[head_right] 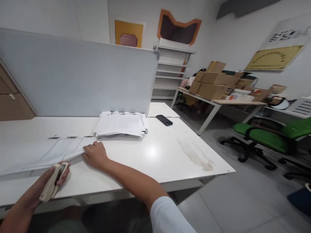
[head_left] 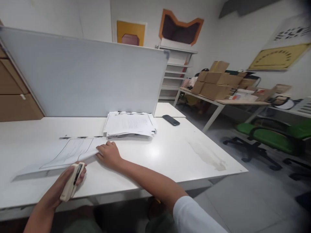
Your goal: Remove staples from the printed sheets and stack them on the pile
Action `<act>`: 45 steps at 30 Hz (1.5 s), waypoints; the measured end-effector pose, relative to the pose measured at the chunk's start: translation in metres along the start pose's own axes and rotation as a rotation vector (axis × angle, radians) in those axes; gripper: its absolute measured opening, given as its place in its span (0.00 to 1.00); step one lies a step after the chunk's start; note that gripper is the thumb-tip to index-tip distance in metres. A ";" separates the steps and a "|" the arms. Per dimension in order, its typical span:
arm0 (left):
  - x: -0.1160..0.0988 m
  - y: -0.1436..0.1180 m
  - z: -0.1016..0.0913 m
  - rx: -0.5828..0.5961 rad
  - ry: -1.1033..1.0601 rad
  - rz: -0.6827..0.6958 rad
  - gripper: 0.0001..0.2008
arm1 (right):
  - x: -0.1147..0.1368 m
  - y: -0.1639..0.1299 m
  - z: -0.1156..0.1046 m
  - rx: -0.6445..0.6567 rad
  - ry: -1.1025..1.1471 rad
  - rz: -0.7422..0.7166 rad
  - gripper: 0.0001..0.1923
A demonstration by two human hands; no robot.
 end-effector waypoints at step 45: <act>-0.009 -0.003 0.001 -0.190 -0.479 0.147 0.12 | -0.066 -0.034 -0.037 -0.550 1.079 0.230 0.10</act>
Point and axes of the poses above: each hand's wrist, its own y-axis towards the middle knuckle, its own z-axis out of the palm, x = y × z, the point moved 9 cm from there along y, towards the middle knuckle, and after that the axes turned 6 degrees about -y, right-handed, at the moved point
